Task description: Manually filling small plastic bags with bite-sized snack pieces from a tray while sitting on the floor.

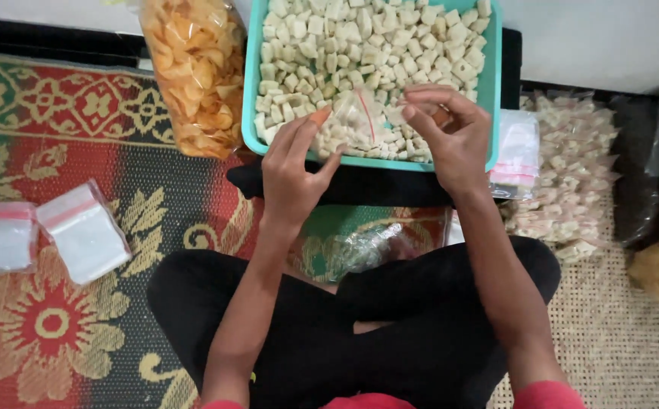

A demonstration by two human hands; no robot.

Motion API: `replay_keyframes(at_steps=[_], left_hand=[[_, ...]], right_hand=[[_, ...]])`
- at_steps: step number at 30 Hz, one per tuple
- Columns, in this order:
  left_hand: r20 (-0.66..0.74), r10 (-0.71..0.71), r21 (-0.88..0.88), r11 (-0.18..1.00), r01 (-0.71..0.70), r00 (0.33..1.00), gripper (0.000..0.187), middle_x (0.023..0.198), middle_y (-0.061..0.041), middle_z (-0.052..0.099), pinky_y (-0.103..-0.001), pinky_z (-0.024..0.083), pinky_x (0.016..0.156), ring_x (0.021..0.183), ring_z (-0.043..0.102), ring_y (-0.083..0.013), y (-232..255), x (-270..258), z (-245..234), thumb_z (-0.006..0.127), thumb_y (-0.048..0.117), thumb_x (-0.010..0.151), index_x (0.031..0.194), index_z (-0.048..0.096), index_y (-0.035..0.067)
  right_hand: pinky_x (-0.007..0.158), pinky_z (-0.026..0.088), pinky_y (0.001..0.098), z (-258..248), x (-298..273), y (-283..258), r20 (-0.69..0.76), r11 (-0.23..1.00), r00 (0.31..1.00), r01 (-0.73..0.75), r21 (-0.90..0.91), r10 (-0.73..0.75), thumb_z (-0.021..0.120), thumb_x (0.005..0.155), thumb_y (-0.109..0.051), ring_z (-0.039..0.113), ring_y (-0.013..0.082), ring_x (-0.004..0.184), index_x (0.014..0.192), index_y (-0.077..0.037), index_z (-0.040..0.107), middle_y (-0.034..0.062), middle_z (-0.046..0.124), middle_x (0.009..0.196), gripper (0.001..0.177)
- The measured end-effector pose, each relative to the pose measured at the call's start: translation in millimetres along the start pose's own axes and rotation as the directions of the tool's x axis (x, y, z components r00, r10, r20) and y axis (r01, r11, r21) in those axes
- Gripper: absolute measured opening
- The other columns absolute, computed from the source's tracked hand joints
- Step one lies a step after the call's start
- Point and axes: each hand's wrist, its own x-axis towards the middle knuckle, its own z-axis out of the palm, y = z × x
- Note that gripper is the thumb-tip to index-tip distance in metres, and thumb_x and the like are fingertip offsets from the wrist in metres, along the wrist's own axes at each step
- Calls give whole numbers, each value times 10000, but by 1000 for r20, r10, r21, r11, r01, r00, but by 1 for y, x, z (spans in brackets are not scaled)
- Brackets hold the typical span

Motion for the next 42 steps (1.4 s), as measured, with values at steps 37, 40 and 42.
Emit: replay_keyframes(at_steps=[37,40,42], left_hand=[[-112,1,-271,962,-31,994,389,1274,-94,713,-401,611,923,1032,746,-295,35,6,-3,890,111,880,1230,733,52],[-116,-26,-289,957,-8,993,332,1087,-114,736,-382,596,828,907,734,-294,31,3,-1,873,60,873,1164,721,12],[-132,0,-292,956,-39,991,271,1013,-141,741,-400,595,752,822,719,-324,25,0,2,864,34,866,1098,732,-7]], right_hand=[[834,642,433,8,-30,0,73,990,996,-58,128,48,778,915,126,723,332,1070,1057,118,693,280,659,1108,165],[825,643,455,11,-28,-2,53,994,999,-14,104,8,778,927,123,726,359,1049,1053,120,706,289,660,1070,146],[858,647,443,12,-27,-3,23,994,1000,-4,113,1,779,931,114,720,312,1038,1042,115,708,272,661,1071,132]])
